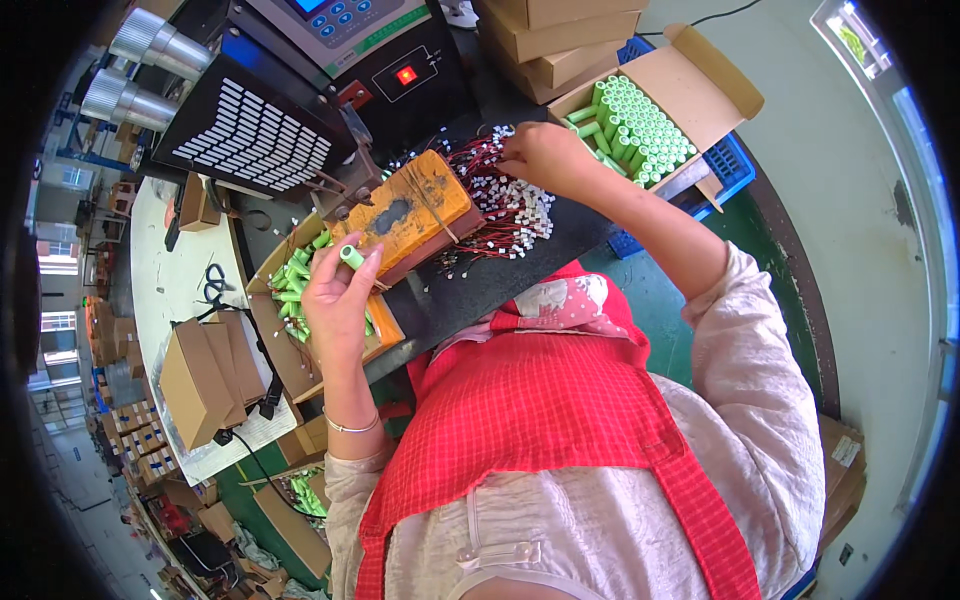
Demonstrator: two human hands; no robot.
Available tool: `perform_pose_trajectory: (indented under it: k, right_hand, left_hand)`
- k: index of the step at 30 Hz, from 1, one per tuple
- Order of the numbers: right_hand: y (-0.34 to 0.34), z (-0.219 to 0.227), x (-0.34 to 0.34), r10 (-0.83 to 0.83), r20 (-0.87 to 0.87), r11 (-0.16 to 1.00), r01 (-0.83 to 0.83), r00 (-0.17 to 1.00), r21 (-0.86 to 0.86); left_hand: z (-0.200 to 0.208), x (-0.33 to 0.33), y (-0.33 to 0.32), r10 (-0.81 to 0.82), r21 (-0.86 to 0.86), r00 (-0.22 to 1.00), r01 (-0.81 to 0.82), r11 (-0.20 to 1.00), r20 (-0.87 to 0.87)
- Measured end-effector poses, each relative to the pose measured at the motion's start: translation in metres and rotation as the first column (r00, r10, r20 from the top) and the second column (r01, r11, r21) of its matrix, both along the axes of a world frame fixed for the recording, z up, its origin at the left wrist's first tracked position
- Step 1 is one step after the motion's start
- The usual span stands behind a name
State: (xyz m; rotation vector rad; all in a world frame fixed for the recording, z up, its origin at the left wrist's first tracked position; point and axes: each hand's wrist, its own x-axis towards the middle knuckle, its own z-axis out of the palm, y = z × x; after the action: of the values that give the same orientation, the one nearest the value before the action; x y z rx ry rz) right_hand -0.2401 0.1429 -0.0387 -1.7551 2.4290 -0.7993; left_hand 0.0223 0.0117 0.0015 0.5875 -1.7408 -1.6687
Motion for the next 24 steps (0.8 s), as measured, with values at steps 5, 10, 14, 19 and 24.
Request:
perform_pose_trajectory:
  k: [5,10,14,19,24]
  right_hand:
    - [0.001,0.015,-0.001,-0.106,-0.122,0.989,0.092,0.987,-0.115]
    - [0.020,0.045,0.006,-0.087,0.215,0.982,0.120,0.973,-0.145]
    - [0.025,0.039,0.007,-0.100,0.197,0.930,0.162,0.975,-0.329]
    - [0.027,0.042,0.007,-0.154,0.390,0.980,0.190,0.908,-0.056]
    - [0.027,0.054,0.000,-0.109,0.639,0.967,0.230,0.762,-0.109]
  left_hand:
    - [0.001,0.003,0.005,0.002,0.036,1.000,-0.002,0.999,0.007]
    - [-0.003,-0.006,0.013,-0.066,0.228,0.993,0.087,0.970,-0.099]
    - [-0.004,-0.019,0.024,-0.108,0.290,0.990,0.131,0.948,-0.093]
    - [-0.005,-0.024,0.028,-0.146,0.334,0.980,0.184,0.924,-0.136]
    - [-0.003,-0.028,0.031,-0.133,0.371,0.983,0.172,0.913,-0.129]
